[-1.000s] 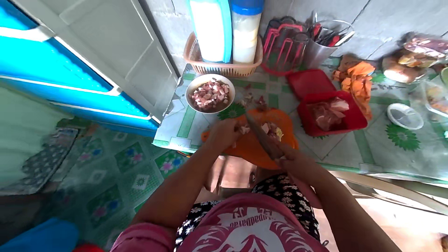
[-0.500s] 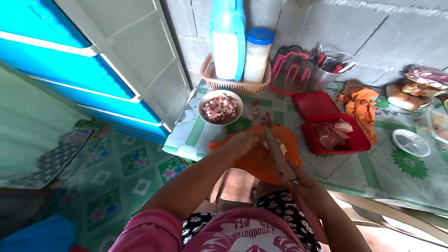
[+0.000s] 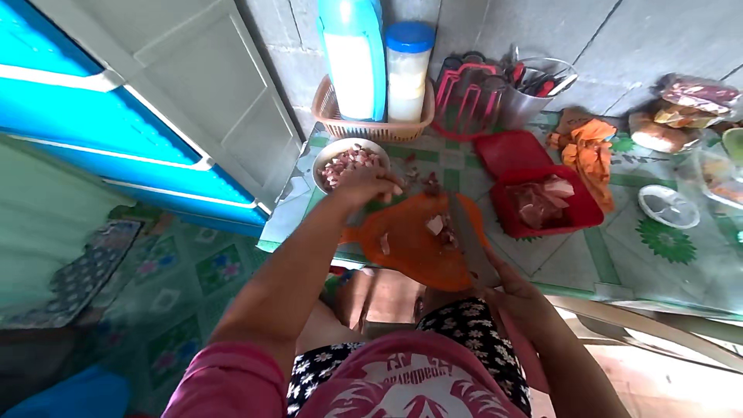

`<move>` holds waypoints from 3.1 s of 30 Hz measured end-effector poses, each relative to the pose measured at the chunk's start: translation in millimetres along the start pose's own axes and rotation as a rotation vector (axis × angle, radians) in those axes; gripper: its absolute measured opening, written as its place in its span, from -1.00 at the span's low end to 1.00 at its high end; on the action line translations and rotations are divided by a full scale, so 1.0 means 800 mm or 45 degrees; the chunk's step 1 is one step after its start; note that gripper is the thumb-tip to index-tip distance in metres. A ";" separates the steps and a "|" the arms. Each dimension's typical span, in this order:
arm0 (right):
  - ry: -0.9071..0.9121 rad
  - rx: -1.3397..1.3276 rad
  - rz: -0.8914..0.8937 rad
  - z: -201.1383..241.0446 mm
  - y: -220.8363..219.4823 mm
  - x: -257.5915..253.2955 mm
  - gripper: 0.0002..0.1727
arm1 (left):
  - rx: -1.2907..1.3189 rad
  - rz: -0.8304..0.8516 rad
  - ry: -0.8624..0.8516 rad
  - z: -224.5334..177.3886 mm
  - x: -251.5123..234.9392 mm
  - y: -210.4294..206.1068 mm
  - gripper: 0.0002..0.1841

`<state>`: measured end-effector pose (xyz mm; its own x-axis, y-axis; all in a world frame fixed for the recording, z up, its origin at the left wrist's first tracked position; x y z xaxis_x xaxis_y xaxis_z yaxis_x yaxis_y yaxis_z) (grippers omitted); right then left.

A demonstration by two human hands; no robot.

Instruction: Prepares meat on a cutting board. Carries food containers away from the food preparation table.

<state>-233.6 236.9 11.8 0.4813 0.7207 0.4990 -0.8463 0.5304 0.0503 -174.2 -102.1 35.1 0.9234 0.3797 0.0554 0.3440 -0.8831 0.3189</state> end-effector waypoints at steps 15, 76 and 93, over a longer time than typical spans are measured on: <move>-0.010 0.044 0.054 -0.003 -0.015 -0.002 -0.17 | -0.840 -0.265 0.023 -0.027 -0.041 0.091 -0.55; -0.298 1.502 0.122 0.040 -0.141 -0.103 -0.20 | -0.909 -0.421 -0.795 0.071 0.095 -0.085 -0.88; -0.091 0.128 0.319 0.056 -0.037 -0.079 -0.31 | -0.740 -0.085 -0.287 0.044 0.080 -0.089 -0.54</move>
<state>-249.0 155.5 17.7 0.2398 0.7884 0.5666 -0.9570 0.2901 0.0015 -133.4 -24.5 -17.6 0.9382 0.3051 -0.1633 0.3119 -0.5413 0.7808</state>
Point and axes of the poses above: each hand's wrist, its own x-axis away from the middle knuckle, its own y-axis out of the back of the hand, z = x × y, the point moved 7 cm from there along -x, towards the middle knuckle, and after that the axes turned 10 degrees about -y, right-handed, at the moved point
